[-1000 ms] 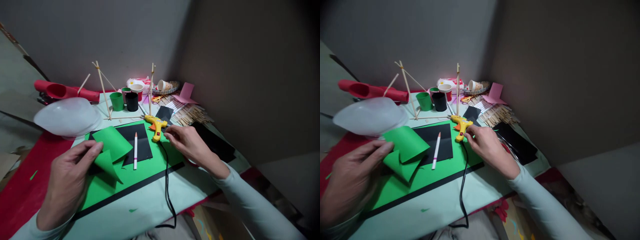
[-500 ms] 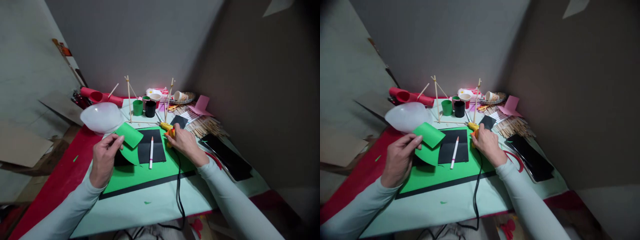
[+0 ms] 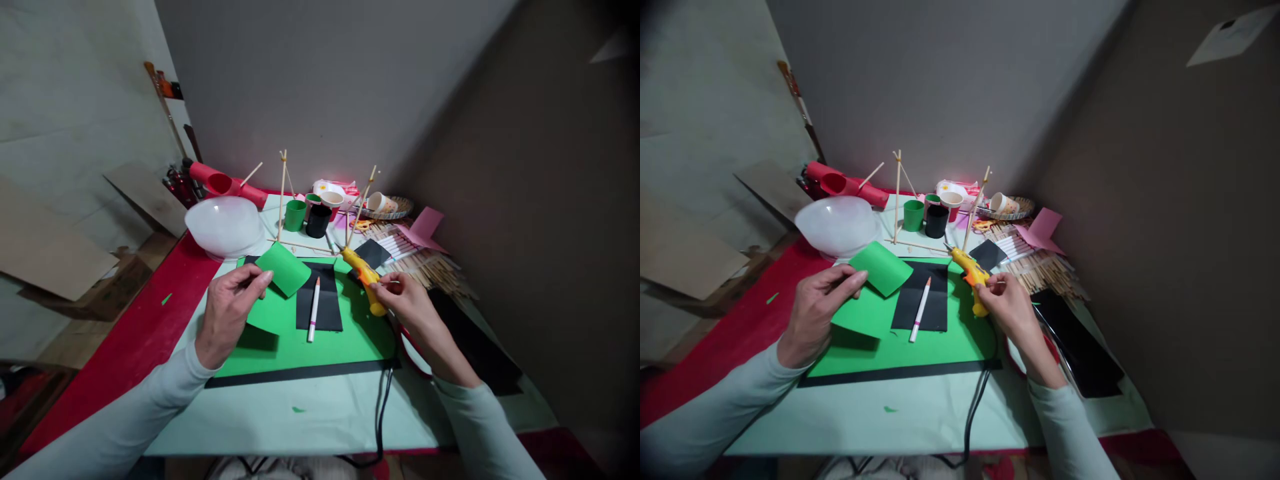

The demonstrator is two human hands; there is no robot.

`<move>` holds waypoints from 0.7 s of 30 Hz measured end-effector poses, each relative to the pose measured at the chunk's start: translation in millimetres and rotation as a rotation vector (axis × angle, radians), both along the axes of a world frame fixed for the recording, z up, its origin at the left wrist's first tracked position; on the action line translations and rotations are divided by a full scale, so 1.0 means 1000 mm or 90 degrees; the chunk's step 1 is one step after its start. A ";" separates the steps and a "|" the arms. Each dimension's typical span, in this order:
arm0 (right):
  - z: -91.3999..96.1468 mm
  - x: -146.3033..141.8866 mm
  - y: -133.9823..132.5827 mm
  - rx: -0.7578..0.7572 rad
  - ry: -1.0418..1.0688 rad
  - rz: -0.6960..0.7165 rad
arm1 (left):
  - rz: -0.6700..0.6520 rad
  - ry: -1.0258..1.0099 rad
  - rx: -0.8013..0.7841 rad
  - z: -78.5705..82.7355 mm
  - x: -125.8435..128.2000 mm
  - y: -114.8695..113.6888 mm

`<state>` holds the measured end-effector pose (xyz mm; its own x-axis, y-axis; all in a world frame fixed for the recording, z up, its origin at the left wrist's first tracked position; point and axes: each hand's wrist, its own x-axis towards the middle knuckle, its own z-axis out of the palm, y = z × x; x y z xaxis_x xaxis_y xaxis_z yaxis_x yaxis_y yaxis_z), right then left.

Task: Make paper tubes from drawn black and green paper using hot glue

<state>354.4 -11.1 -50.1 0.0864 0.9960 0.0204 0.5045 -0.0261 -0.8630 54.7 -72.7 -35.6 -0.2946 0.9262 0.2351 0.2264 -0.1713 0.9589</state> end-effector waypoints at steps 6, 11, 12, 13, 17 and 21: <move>0.011 -0.012 -0.025 -0.110 0.361 0.011 | 0.004 -0.008 -0.017 0.000 -0.001 0.001; 0.015 -0.021 -0.051 -0.158 0.526 0.046 | -0.002 -0.015 -0.022 0.005 0.003 0.001; 0.017 -0.022 -0.054 -0.163 0.549 0.051 | -0.002 -0.015 -0.023 0.005 0.003 0.001; 0.020 -0.023 -0.056 -0.165 0.577 0.056 | -0.002 -0.014 -0.024 0.006 0.004 0.001; 0.042 -0.027 -0.051 -0.087 0.632 0.090 | -0.001 -0.004 -0.030 0.006 0.005 0.002; 0.054 -0.033 -0.042 0.029 0.458 0.152 | 0.006 0.015 -0.031 0.006 0.005 0.003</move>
